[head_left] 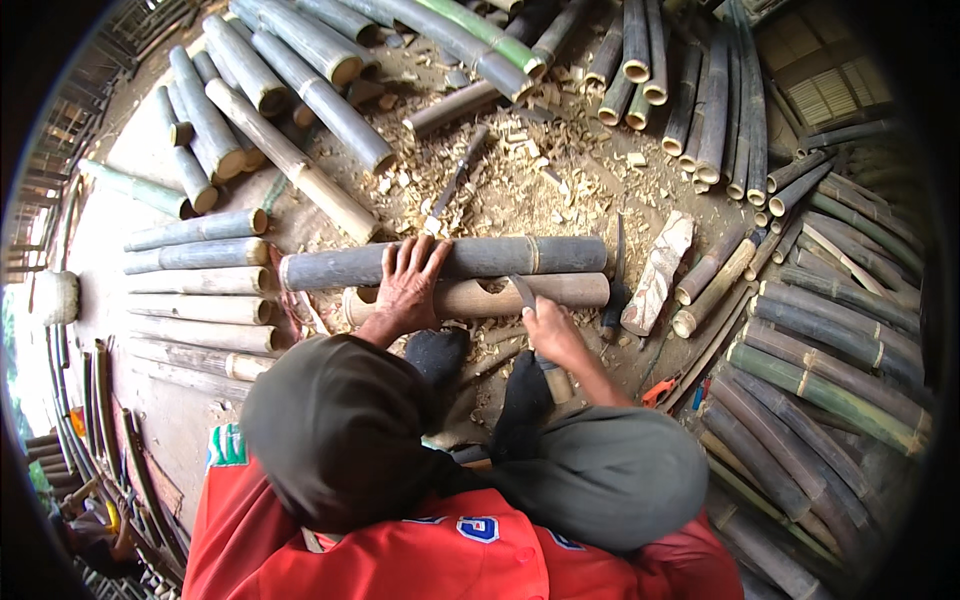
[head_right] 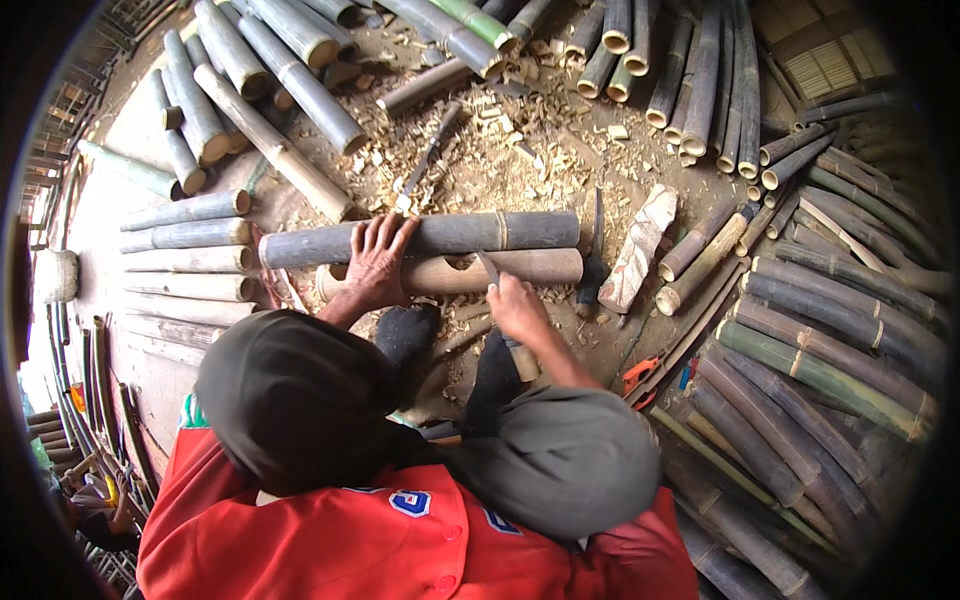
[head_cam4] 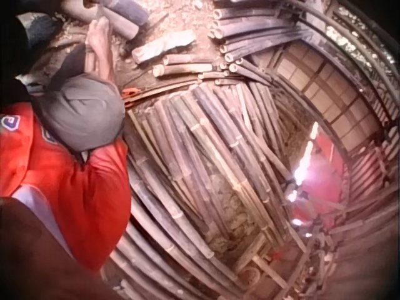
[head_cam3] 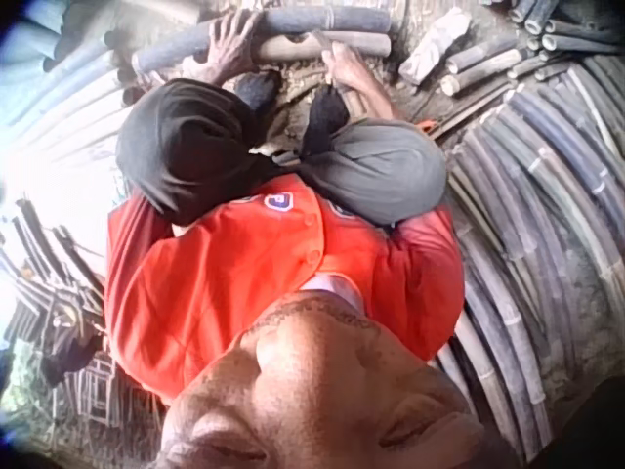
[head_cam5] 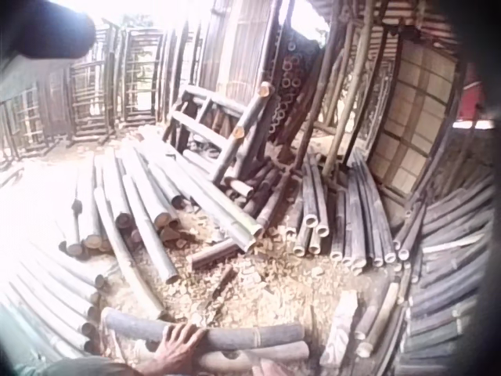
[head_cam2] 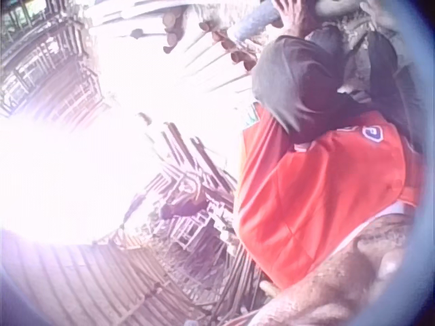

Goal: The person uses a knife to carve the edges and inner nodes of bamboo segments, handling the segments by hand while sitting among many bamboo pieces.

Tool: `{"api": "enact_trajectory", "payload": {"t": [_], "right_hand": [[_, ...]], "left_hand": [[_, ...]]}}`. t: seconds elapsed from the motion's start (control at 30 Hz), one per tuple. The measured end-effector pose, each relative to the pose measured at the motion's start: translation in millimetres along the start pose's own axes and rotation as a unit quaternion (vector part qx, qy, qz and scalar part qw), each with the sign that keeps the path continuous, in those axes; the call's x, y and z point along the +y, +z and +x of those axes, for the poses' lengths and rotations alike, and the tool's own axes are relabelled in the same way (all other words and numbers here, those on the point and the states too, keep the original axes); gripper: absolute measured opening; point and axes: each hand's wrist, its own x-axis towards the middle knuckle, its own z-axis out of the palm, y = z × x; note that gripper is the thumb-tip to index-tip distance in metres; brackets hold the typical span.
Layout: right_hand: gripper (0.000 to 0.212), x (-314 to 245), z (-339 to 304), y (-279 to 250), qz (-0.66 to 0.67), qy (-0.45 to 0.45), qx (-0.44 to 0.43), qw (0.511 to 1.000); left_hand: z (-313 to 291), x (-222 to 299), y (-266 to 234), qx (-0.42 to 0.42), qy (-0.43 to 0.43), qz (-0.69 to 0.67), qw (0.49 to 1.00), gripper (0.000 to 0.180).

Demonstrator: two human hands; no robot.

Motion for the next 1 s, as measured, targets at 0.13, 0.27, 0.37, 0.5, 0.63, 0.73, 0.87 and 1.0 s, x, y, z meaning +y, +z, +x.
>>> {"api": "enact_trajectory", "payload": {"t": [0.13, 0.27, 0.37, 0.5, 0.63, 0.73, 0.87, 1.0], "right_hand": [[0.028, -39.0, -16.0, -99.6, 0.126, 0.014, -0.110, 0.986], [0.028, -48.7, -60.0, -214.5, 0.075, -0.018, -0.062, 0.995], [0.025, -82.3, -102.3, -250.3, 0.063, -0.039, -0.040, 0.996], [0.022, -144.7, -112.0, -188.0, 0.100, -0.021, -0.056, 0.993], [0.022, -162.1, -83.9, -26.2, 0.286, -0.030, 0.024, 0.957], [0.031, -207.7, -58.5, 68.0, 0.240, 0.000, 0.038, 0.970], [0.031, -226.5, -20.2, 144.0, 0.153, -0.073, 0.076, 0.983], [0.028, -227.9, -3.3, 161.6, 0.132, -0.063, 0.054, 0.988]], "left_hand": [[-21.4, -13.4, -15.2, 0.016, -0.020, 0.031, 0.999, 0.138], [-44.6, -37.8, -21.4, 0.042, -0.057, 0.024, 0.997, 0.133], [-64.8, -56.8, -35.5, 0.041, -0.131, 0.025, 0.990, 0.132], [-93.7, -100.9, -56.7, 0.020, -0.135, 0.010, 0.991, 0.137], [-96.3, -127.5, -49.2, 0.001, -0.123, -0.014, 0.992, 0.146], [-93.4, -134.6, -44.3, 0.030, -0.100, -0.053, 0.993, 0.142], [-96.5, -137.2, -45.4, 0.057, -0.111, -0.077, 0.989, 0.137], [-99.5, -143.0, -46.8, 0.067, -0.110, -0.104, 0.986, 0.137]]}}
